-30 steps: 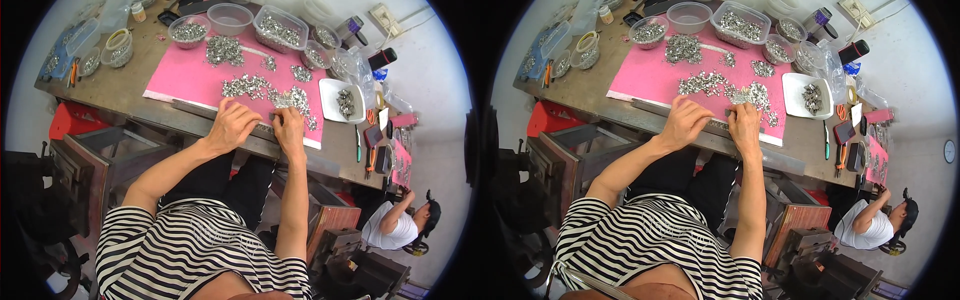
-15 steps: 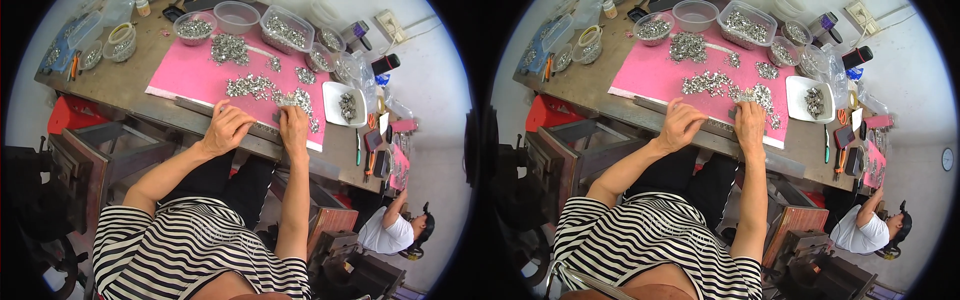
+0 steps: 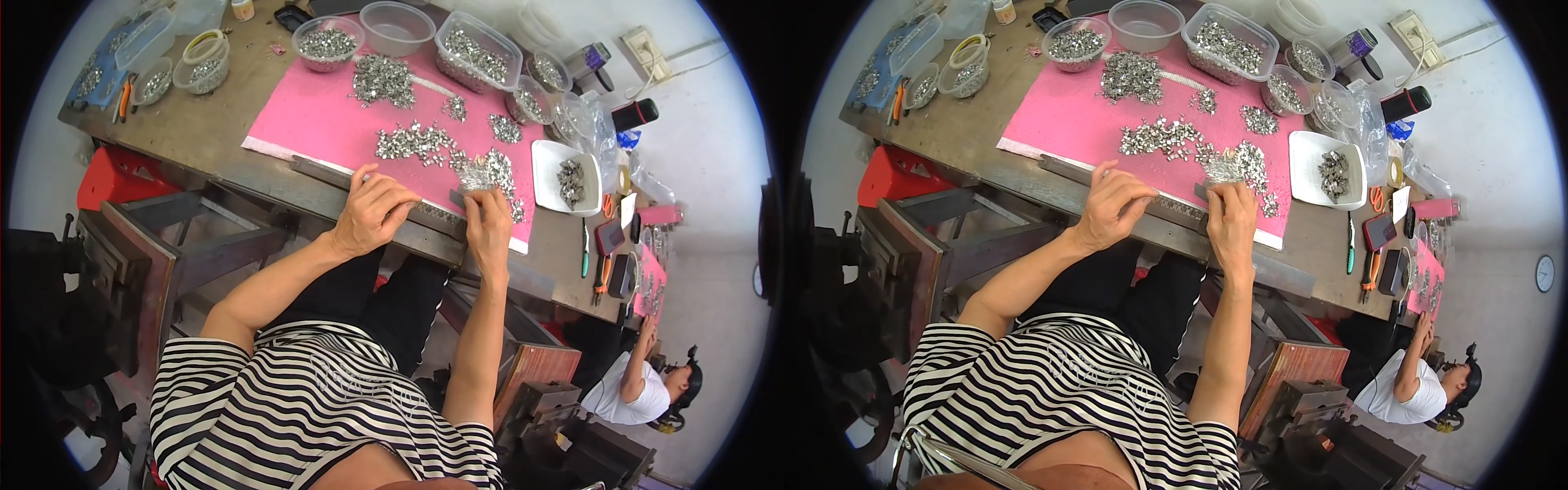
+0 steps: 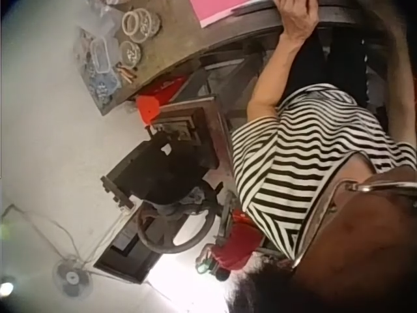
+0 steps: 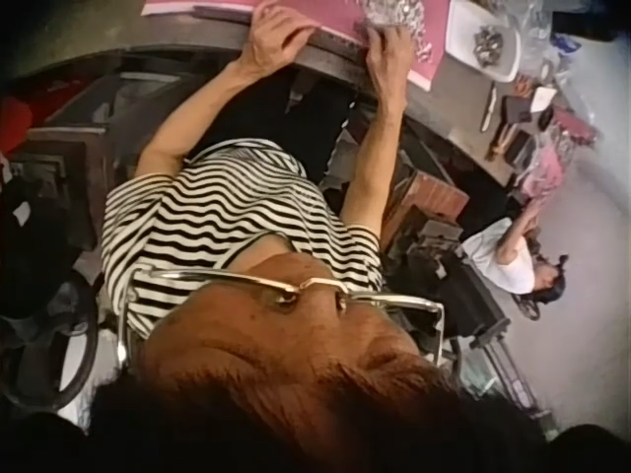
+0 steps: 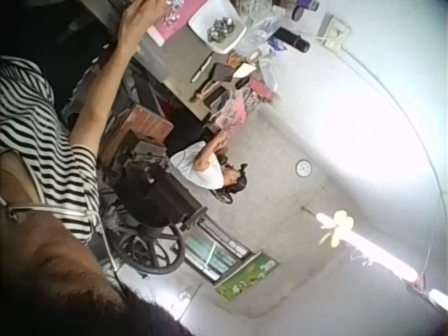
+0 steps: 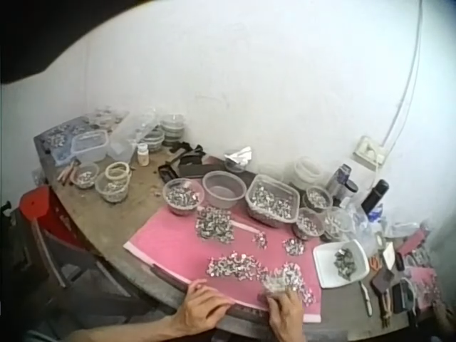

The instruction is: Sorting and inspecting small metal star-shaped components on a workbench.

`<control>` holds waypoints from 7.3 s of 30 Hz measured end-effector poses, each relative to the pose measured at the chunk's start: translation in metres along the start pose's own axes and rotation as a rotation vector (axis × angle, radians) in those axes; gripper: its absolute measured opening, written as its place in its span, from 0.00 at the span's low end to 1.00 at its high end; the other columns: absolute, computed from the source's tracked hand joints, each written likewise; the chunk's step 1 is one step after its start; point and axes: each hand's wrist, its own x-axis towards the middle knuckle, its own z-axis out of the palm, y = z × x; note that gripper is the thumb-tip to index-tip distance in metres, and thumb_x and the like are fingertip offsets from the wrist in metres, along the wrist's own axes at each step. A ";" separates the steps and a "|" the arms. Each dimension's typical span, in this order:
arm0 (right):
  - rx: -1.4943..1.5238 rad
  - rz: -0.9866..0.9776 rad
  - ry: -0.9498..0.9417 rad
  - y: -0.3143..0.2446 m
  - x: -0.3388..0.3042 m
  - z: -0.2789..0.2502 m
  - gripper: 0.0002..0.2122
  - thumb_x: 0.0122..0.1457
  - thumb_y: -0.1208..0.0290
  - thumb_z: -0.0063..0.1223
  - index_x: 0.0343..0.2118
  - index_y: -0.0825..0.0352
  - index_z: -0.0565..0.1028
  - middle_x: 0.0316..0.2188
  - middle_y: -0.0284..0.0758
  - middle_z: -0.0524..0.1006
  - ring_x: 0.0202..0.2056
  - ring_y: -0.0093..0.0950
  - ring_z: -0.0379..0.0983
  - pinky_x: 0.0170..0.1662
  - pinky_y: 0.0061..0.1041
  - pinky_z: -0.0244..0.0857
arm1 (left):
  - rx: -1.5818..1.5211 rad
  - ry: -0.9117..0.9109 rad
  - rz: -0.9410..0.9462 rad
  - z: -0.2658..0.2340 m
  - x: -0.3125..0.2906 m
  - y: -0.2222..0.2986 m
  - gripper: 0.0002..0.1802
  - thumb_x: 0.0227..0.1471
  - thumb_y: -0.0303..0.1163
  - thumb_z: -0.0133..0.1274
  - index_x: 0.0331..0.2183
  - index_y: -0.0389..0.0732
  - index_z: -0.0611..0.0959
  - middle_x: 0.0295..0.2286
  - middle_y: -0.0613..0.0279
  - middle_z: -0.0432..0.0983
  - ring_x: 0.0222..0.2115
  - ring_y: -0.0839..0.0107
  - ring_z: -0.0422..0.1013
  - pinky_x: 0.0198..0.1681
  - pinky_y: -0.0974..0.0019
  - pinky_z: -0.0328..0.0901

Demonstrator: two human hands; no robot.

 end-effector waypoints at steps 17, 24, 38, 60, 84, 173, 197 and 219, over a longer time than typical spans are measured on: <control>0.069 -0.015 0.101 -0.007 -0.037 0.014 0.03 0.59 0.82 0.56 0.34 0.69 0.77 0.33 0.39 0.76 0.35 0.39 0.70 0.41 0.36 0.64 | 0.206 0.009 -0.061 -0.073 -0.007 -0.028 0.09 0.51 0.28 0.61 0.38 0.44 0.84 0.34 0.64 0.78 0.40 0.63 0.73 0.57 0.52 0.55; 0.178 0.060 0.115 -0.004 -0.042 0.016 0.04 0.59 0.81 0.57 0.37 0.70 0.78 0.33 0.40 0.78 0.36 0.37 0.73 0.43 0.33 0.66 | 0.435 -0.141 -0.138 -0.108 -0.013 -0.042 0.24 0.45 0.39 0.66 0.46 0.45 0.83 0.47 0.59 0.72 0.50 0.58 0.66 0.58 0.49 0.53; 0.075 0.104 0.353 -0.002 -0.044 0.019 0.07 0.58 0.79 0.57 0.39 0.68 0.78 0.34 0.39 0.78 0.36 0.37 0.73 0.45 0.34 0.64 | -0.165 -0.439 0.120 -0.076 0.050 0.048 0.22 0.44 0.23 0.65 0.43 0.37 0.78 0.36 0.55 0.72 0.38 0.54 0.72 0.42 0.57 0.69; 0.112 0.008 0.229 -0.009 -0.050 -0.006 0.02 0.58 0.81 0.57 0.34 0.70 0.78 0.28 0.40 0.78 0.29 0.37 0.75 0.36 0.34 0.68 | 0.209 -0.261 0.085 0.015 -0.005 0.025 0.21 0.50 0.30 0.62 0.47 0.43 0.79 0.39 0.60 0.72 0.45 0.61 0.69 0.58 0.43 0.52; -0.157 0.147 0.145 0.115 0.105 0.035 0.08 0.57 0.66 0.62 0.31 0.65 0.80 0.32 0.40 0.78 0.38 0.42 0.74 0.45 0.43 0.63 | 0.421 -0.252 -0.084 0.080 0.138 -0.104 0.07 0.51 0.38 0.61 0.30 0.45 0.86 0.34 0.57 0.79 0.40 0.59 0.73 0.54 0.43 0.51; 0.146 0.030 0.136 -0.021 -0.048 0.019 0.08 0.52 0.77 0.64 0.30 0.65 0.73 0.32 0.36 0.76 0.36 0.37 0.72 0.43 0.35 0.60 | 0.108 -0.222 0.068 0.045 0.117 -0.069 0.05 0.52 0.30 0.58 0.32 0.41 0.82 0.30 0.57 0.79 0.35 0.55 0.73 0.46 0.52 0.62; 0.168 0.015 0.090 0.022 0.061 0.025 0.04 0.60 0.78 0.55 0.37 0.69 0.78 0.31 0.42 0.76 0.34 0.41 0.75 0.40 0.37 0.67 | 0.302 -0.348 0.152 0.071 0.137 -0.123 0.05 0.52 0.31 0.55 0.32 0.43 0.83 0.34 0.56 0.79 0.41 0.57 0.74 0.50 0.49 0.57; -0.077 -0.245 -0.153 0.006 0.038 0.019 0.05 0.54 0.76 0.60 0.30 0.65 0.75 0.29 0.38 0.74 0.35 0.39 0.71 0.40 0.38 0.61 | -0.234 -0.325 -0.035 -0.005 0.070 -0.017 0.04 0.55 0.24 0.53 0.34 0.35 0.75 0.30 0.54 0.72 0.33 0.53 0.70 0.39 0.55 0.65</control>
